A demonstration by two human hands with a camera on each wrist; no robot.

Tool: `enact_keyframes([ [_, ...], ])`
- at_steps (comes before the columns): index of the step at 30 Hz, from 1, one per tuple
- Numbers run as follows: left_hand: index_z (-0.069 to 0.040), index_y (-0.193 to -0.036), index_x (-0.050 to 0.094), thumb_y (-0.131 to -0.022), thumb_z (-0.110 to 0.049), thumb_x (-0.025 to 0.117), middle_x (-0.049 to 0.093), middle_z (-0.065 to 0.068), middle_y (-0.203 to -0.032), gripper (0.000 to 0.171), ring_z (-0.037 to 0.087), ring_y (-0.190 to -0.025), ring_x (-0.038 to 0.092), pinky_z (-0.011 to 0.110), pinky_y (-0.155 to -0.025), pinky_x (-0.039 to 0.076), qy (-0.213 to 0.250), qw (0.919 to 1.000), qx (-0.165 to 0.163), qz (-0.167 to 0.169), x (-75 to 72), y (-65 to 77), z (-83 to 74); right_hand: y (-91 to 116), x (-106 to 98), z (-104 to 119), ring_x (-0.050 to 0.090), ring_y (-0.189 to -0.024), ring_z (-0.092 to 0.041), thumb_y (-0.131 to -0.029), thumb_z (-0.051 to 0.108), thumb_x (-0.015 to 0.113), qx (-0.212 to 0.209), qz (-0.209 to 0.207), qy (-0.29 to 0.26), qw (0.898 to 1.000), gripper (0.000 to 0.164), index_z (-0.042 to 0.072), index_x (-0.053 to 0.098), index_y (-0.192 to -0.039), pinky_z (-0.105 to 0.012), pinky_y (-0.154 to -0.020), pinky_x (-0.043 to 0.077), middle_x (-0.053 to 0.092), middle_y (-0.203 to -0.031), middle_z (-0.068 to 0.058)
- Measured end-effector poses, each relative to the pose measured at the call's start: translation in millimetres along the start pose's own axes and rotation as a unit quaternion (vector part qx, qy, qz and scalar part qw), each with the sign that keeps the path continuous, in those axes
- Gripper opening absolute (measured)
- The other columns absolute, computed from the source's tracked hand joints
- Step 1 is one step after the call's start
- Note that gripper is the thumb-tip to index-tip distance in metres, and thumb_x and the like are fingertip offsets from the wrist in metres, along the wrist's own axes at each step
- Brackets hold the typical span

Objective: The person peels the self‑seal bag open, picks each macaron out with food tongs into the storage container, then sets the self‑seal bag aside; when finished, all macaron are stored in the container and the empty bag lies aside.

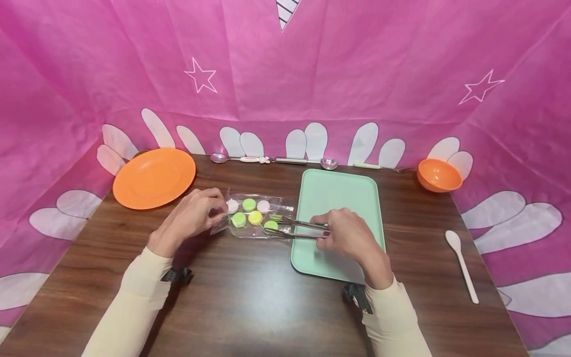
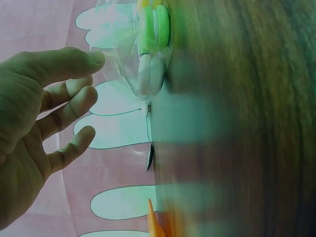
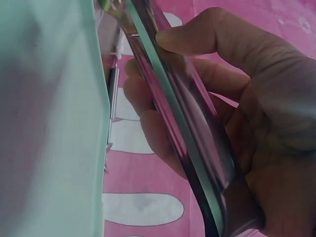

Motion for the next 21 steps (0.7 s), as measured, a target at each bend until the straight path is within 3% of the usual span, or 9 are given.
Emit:
enact_keyframes([
  [8, -0.015, -0.092, 0.083, -0.090, -0.009, 0.082, 0.067, -0.002, -0.090, 0.006, 0.012, -0.072, 0.058, 0.029, -0.069, 0.053, 0.009, 0.9999, -0.004, 0.009, 0.2, 2.2, 2.0, 7, -10, -4, 0.051, -0.067, -0.011, -0.077, 0.007, 0.083, 0.018, -0.012, 0.000, 1.000, 0.041, 0.018, 0.084, -0.116, -0.026, -0.056, 0.038, 0.065, -0.072, 0.006],
  [13, -0.015, -0.092, 0.083, -0.091, -0.009, 0.081, 0.067, -0.002, -0.089, 0.007, 0.012, -0.072, 0.059, 0.029, -0.069, 0.054, 0.007, 0.9999, -0.008, 0.005, 0.1, 3.1, 2.4, 13, -23, -23, 0.049, -0.062, -0.012, -0.081, 0.010, 0.082, 0.068, -0.019, -0.022, 0.997, 0.042, 0.016, 0.081, -0.123, -0.027, -0.052, 0.039, 0.060, -0.067, 0.005],
  [17, -0.015, -0.092, 0.083, -0.091, -0.009, 0.081, 0.067, -0.002, -0.090, 0.007, 0.013, -0.074, 0.060, 0.031, -0.073, 0.054, 0.003, 0.9999, -0.009, 0.009, 0.7, 2.3, 2.5, 15, -28, -48, 0.048, -0.064, -0.018, -0.082, 0.013, 0.083, 0.131, -0.085, -0.026, 0.987, 0.044, 0.010, 0.080, -0.126, -0.030, -0.054, 0.036, 0.064, -0.069, -0.004],
  [21, -0.016, -0.091, 0.082, -0.091, -0.009, 0.082, 0.067, -0.002, -0.090, 0.007, 0.012, -0.075, 0.060, 0.032, -0.073, 0.054, 0.002, 0.9999, -0.007, 0.014, 2.3, 1.1, 1.2, 15, -23, -71, 0.051, -0.069, -0.027, -0.082, 0.017, 0.082, 0.188, -0.162, -0.021, 0.969, 0.046, 0.005, 0.078, -0.126, -0.033, -0.057, 0.035, 0.076, -0.087, -0.023],
])
Point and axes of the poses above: each hand's wrist, its own y-axis away from the middle knuckle, its own x-axis out of the palm, z = x × y, the point moved 4 cm from there along -y, towards the middle knuckle
